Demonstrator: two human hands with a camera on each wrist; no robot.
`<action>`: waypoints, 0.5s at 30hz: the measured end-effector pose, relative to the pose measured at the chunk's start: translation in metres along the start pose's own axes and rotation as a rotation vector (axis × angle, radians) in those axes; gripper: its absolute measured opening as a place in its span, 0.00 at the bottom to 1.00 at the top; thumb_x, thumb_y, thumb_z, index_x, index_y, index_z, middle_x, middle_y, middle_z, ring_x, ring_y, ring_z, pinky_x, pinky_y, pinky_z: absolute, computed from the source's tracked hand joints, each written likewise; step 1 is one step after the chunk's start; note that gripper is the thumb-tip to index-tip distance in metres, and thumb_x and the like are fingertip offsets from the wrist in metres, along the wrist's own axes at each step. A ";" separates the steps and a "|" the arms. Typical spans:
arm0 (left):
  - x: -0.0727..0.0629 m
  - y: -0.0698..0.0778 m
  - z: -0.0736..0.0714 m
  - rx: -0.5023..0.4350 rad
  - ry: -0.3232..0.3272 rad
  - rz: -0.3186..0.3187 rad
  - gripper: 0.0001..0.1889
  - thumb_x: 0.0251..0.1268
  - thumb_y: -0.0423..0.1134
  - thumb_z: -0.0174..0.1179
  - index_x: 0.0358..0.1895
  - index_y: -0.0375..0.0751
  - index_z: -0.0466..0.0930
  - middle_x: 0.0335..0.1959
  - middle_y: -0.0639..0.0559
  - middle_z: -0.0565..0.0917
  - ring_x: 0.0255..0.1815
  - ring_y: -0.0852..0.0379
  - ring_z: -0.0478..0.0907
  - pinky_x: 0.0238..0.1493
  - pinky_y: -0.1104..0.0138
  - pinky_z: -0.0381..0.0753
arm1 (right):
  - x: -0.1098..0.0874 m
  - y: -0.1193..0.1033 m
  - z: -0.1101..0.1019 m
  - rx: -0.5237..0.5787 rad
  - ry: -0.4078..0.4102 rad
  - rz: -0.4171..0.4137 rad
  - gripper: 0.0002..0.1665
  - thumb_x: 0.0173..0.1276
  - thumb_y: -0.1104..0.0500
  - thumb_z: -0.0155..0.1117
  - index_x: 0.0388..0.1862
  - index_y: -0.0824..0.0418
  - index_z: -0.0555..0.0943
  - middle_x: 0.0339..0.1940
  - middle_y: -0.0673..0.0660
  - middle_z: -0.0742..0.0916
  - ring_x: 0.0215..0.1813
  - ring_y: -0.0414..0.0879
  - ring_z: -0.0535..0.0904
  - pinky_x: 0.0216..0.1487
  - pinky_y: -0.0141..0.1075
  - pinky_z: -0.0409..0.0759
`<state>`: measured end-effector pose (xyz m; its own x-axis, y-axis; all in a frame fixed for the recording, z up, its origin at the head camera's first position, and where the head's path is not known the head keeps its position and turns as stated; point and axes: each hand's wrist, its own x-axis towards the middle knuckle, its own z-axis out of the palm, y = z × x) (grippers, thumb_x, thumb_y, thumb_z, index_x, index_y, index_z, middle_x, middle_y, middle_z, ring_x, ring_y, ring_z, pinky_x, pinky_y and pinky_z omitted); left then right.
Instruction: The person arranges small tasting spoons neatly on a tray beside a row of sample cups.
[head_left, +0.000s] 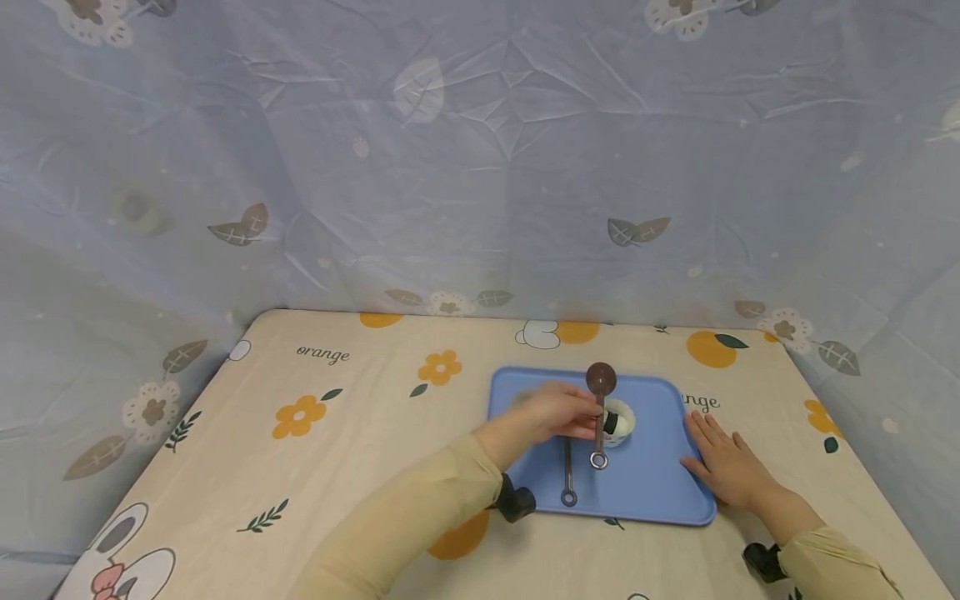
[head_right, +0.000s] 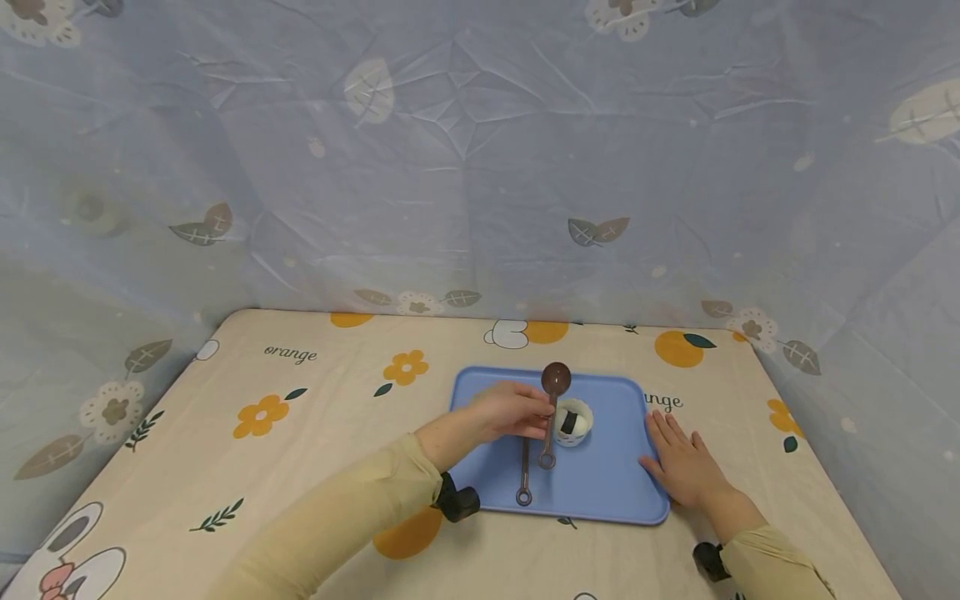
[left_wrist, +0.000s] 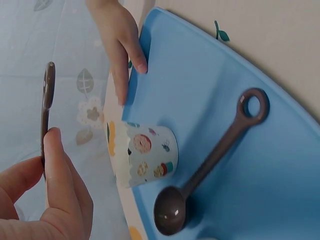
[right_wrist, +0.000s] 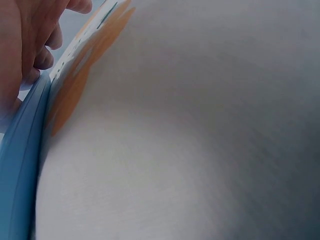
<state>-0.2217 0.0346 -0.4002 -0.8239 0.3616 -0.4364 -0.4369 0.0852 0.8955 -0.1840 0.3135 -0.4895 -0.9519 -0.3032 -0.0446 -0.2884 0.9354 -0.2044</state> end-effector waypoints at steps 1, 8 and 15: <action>0.001 0.000 0.002 -0.007 -0.003 0.001 0.12 0.62 0.26 0.56 0.48 0.27 0.76 0.25 0.48 0.80 0.22 0.62 0.77 0.38 0.66 0.86 | 0.000 0.000 0.000 -0.003 0.000 0.000 0.41 0.68 0.49 0.55 0.69 0.74 0.57 0.70 0.74 0.62 0.70 0.69 0.55 0.65 0.71 0.52; 0.005 0.000 0.017 -0.034 -0.003 -0.003 0.11 0.60 0.25 0.57 0.46 0.27 0.77 0.21 0.49 0.78 0.20 0.62 0.76 0.37 0.66 0.87 | 0.000 0.001 0.000 -0.005 0.007 -0.004 0.40 0.68 0.50 0.56 0.69 0.74 0.57 0.70 0.73 0.62 0.70 0.69 0.55 0.65 0.70 0.53; 0.011 -0.004 0.031 -0.021 0.005 -0.002 0.11 0.59 0.25 0.58 0.45 0.27 0.78 0.23 0.48 0.79 0.21 0.61 0.76 0.41 0.62 0.86 | 0.000 -0.001 -0.002 -0.003 0.001 -0.001 0.40 0.68 0.49 0.55 0.68 0.74 0.57 0.70 0.74 0.62 0.70 0.69 0.55 0.65 0.70 0.53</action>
<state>-0.2179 0.0670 -0.4056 -0.8245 0.3572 -0.4388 -0.4463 0.0662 0.8924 -0.1838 0.3128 -0.4876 -0.9517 -0.3038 -0.0434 -0.2894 0.9356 -0.2020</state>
